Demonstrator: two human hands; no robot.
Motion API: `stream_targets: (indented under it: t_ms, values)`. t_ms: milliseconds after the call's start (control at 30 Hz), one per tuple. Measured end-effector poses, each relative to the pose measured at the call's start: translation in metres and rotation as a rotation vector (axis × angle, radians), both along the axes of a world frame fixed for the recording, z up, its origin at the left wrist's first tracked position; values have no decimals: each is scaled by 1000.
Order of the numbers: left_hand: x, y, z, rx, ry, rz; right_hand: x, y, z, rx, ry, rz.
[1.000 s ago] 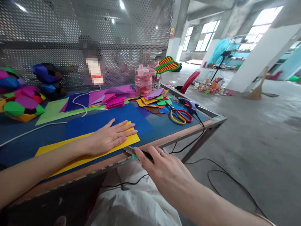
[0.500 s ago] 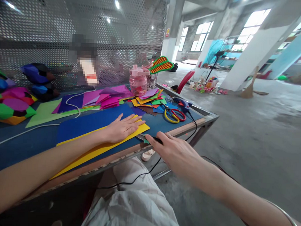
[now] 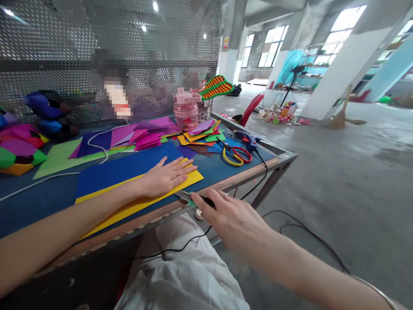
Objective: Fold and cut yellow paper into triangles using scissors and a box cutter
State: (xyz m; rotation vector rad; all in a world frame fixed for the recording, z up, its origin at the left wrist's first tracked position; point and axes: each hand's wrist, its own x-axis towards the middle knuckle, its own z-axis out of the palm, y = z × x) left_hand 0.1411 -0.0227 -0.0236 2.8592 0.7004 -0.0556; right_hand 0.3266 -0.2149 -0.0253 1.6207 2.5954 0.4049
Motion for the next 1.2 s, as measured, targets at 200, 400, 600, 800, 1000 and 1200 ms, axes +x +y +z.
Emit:
stream_targets:
  t_ms: [200,400,600,800,1000,1200]
  values:
    - [-1,-1,-1,-2,-1,-1,-8,-8,-1,62,3,50]
    - [-1,0,-2,-10,-9,6,-17,-6,-3,75,44,62]
    - [1,2,-5,-7,-30,2,-22,-15,-6,82,17,59]
    - [-8,1,5,-99,-66,-41,-28,-12,-9,121,7,46]
    - [-58,1,19,-159,-50,-236,-27,-14,-13,59,106,17]
    - [-81,-2,7,-126,-31,-145,-35,-19,11,-150,404,-22]
